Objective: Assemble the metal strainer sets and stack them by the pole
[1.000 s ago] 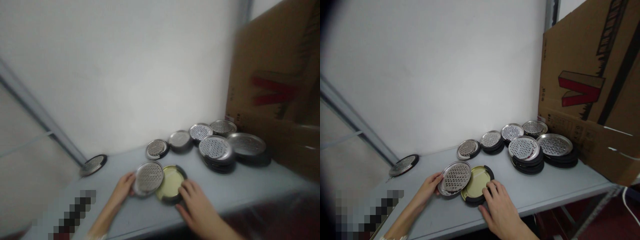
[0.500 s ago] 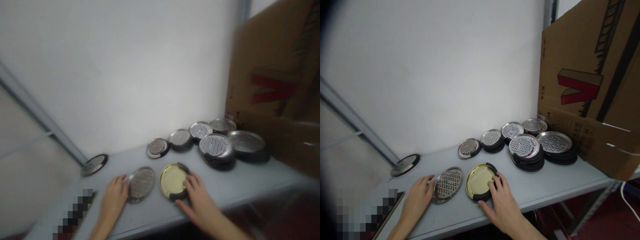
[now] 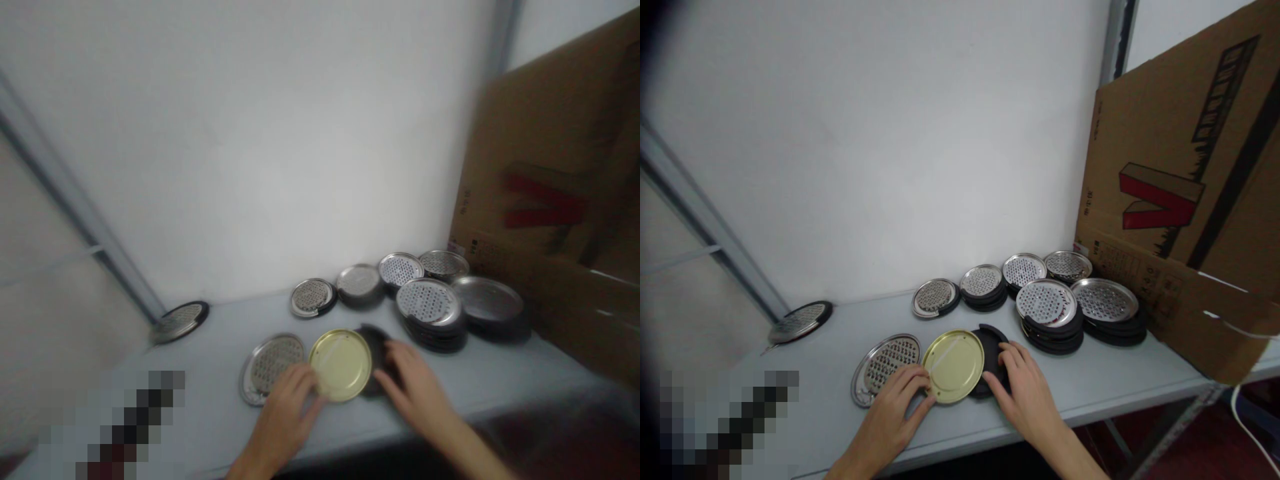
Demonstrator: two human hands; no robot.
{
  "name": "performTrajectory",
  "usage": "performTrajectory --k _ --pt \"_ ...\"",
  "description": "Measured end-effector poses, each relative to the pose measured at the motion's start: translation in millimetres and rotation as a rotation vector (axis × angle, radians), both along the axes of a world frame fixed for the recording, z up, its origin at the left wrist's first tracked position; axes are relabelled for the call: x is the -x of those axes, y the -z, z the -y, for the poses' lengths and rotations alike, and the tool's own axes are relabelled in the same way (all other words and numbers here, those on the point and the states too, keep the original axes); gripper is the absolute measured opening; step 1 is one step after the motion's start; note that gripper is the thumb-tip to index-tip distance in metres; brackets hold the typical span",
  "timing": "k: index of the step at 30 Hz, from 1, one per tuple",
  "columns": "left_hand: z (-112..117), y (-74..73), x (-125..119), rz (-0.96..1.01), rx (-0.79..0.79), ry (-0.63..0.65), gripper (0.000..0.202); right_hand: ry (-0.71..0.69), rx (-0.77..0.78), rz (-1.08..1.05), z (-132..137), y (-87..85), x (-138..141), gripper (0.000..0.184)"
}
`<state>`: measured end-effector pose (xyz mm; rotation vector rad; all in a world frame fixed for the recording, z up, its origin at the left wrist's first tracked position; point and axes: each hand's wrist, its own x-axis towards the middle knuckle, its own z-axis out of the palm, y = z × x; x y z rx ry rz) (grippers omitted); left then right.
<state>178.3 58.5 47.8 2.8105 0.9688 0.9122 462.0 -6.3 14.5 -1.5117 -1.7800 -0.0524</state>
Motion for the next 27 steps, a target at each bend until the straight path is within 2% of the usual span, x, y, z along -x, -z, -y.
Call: performTrajectory --k 6,12,16,18,21,25,27 --pt "2 5.0 1 0.048 -0.003 0.012 0.013 0.021 -0.083 0.025 -26 7.4 -18 0.018" --pt "5 5.7 0 0.034 -0.026 -0.019 0.011 0.09 -0.07 0.083 -57 -0.4 -18 0.023" --pt "1 7.3 -1 0.044 -0.069 -0.125 0.004 0.167 -0.028 0.129 -59 -0.9 -13 0.026" --pt "-3 11.1 0 0.066 -0.071 -0.196 0.01 0.167 -0.035 0.159 -52 0.3 -9 0.026" --pt "-9 18.4 3 0.094 -0.063 -0.268 0.018 0.117 -0.059 0.184 -40 -3.0 -4 0.03" --pt "-13 23.1 9 0.08 -0.049 -0.292 0.024 -0.095 -0.063 0.203 -31 -12.4 1 0.029" --pt "-13 22.3 11 0.072 -0.038 -0.291 0.028 -0.144 -0.031 0.212 -31 -13.2 2 0.025"
